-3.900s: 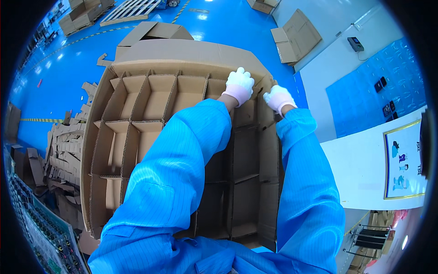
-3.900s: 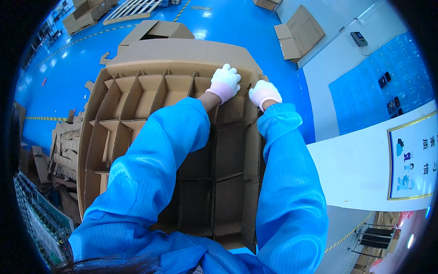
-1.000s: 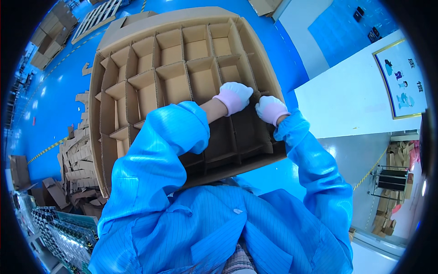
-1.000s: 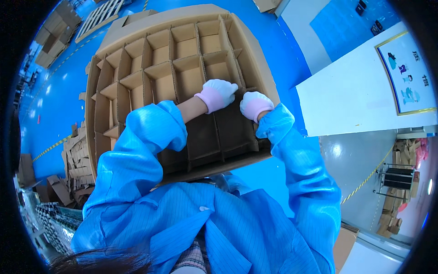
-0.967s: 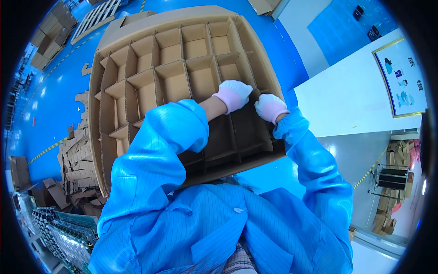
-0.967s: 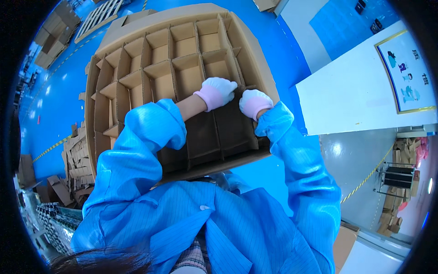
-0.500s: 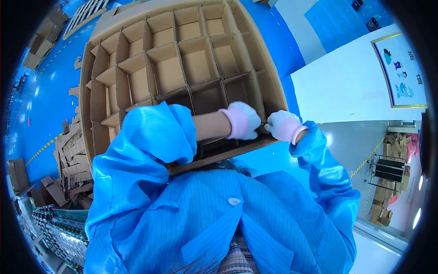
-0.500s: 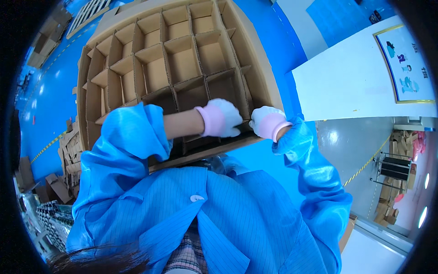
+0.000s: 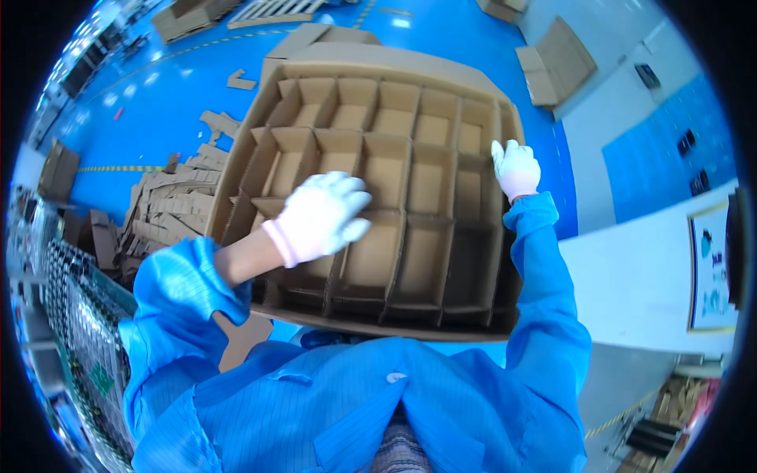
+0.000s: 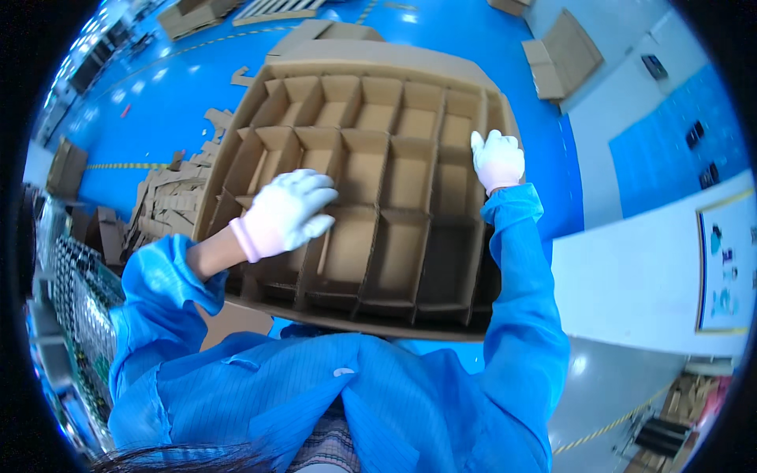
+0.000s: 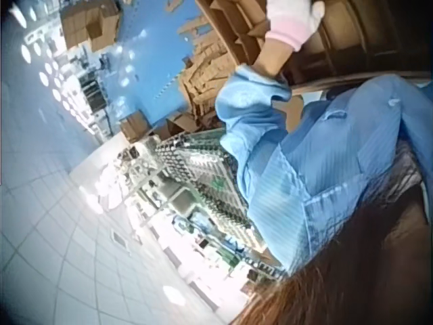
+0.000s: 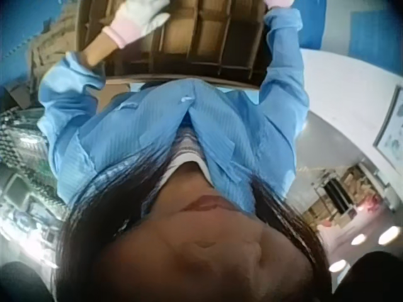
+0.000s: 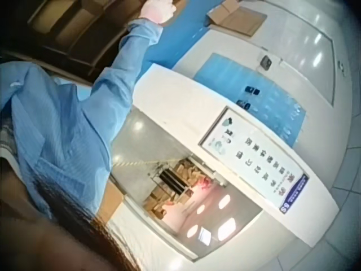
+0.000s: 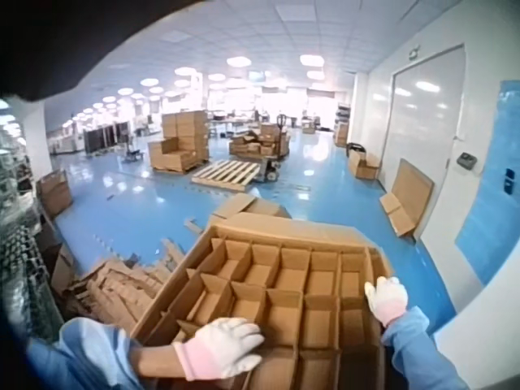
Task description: Pack electronic circuit boards into bubble wrap and organize them into partitioned cardboard shipping boxes.
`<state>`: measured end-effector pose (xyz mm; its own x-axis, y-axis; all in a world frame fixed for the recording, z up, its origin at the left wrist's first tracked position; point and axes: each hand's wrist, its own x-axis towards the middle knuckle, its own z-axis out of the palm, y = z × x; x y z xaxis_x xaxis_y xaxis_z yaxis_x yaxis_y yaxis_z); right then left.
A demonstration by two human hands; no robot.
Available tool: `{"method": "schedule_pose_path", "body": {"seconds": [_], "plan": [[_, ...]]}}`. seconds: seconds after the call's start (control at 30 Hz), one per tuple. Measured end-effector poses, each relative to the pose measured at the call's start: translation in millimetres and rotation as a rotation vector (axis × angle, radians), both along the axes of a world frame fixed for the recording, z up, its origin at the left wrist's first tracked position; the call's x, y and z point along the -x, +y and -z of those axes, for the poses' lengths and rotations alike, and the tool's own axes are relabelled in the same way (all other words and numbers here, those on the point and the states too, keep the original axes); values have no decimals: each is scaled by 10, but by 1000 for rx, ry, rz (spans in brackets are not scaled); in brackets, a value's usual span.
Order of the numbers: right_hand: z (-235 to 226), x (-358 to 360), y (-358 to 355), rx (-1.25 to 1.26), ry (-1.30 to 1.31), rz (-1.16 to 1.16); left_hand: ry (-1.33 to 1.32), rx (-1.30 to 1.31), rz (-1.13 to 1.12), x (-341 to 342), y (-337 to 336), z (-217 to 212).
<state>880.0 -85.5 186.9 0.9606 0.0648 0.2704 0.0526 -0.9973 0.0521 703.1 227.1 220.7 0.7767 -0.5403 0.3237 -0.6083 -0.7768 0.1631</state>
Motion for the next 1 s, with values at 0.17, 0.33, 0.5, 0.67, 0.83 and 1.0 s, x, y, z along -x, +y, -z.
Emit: {"method": "schedule_pose_path", "body": {"seconds": [0.17,0.33,0.5,0.67,0.83,1.0], "plan": [[721,-518,5,-260,120,164,-91,-20,-447,325,877,144],[609,-789,96,-7,256,63,-75,-33,-688,639,1114,456],[213,-1423,132,-221,26,32,-13,129,-861,697,1089,714],[651,-1533,438,23,119,118,186,-27,-998,717,975,881],[717,-1695,220,64,100,32,152,-46,-975,683,1026,848],[630,-1772,111,-36,126,-14,-214,7,-658,72,1371,354]]}}
